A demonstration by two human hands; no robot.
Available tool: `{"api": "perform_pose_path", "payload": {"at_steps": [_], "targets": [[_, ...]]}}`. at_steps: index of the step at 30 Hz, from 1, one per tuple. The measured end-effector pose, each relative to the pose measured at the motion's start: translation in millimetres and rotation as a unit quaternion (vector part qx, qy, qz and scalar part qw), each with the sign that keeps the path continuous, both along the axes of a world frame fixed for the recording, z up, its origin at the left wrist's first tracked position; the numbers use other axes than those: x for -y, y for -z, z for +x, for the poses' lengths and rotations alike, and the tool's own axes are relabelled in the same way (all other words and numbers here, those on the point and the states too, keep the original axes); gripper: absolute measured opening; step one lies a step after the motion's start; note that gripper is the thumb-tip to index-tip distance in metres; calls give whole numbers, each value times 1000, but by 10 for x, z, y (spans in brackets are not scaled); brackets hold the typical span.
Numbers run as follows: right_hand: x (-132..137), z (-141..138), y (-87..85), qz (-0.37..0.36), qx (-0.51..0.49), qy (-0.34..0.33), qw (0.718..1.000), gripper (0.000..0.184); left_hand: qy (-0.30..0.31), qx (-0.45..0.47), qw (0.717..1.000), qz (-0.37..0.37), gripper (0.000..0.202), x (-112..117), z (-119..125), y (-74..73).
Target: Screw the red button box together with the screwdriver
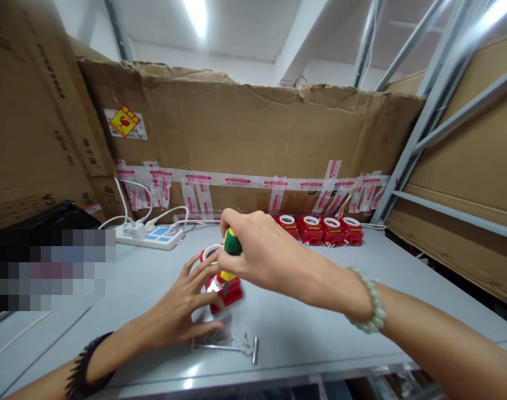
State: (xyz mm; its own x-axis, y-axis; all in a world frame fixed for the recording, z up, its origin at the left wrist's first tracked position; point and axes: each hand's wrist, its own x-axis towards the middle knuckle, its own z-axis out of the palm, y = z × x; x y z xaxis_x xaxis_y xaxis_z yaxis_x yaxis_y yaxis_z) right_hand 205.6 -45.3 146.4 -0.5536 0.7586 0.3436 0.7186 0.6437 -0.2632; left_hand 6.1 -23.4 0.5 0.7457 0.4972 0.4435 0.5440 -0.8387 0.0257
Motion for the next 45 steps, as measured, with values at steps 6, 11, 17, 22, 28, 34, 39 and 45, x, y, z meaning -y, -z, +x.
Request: {"api": "perform_pose_path", "payload": {"at_steps": [6,11,17,22,28,34,39,45], "targets": [[-122,-74,76,28,-4,-36,999,10,-54,87,994,-44,54,-162,-182,-67],[-231,-210,185,19,3,-63,998,6,-19,54,986,-157,84,-369,-312,2],[-265,-264,239,30,18,-70,997,5,-7,79,984,-159,84,-409,-313,17],[-257,-262,238,36,11,-65,997,5,-41,74,987,-135,86,-424,-293,21],[-254,-252,224,22,18,-46,999,3,-77,76,986,-125,86,-435,-269,43],[-241,-254,202,20,33,-33,999,3,-90,91,985,-117,86,-441,-255,73],[-276,-234,232,35,53,-6,998,6,-96,99,983,-124,83,-440,-263,69],[-282,-181,213,57,102,-12,993,8,-97,106,982,-119,82,-465,-264,82]]}}
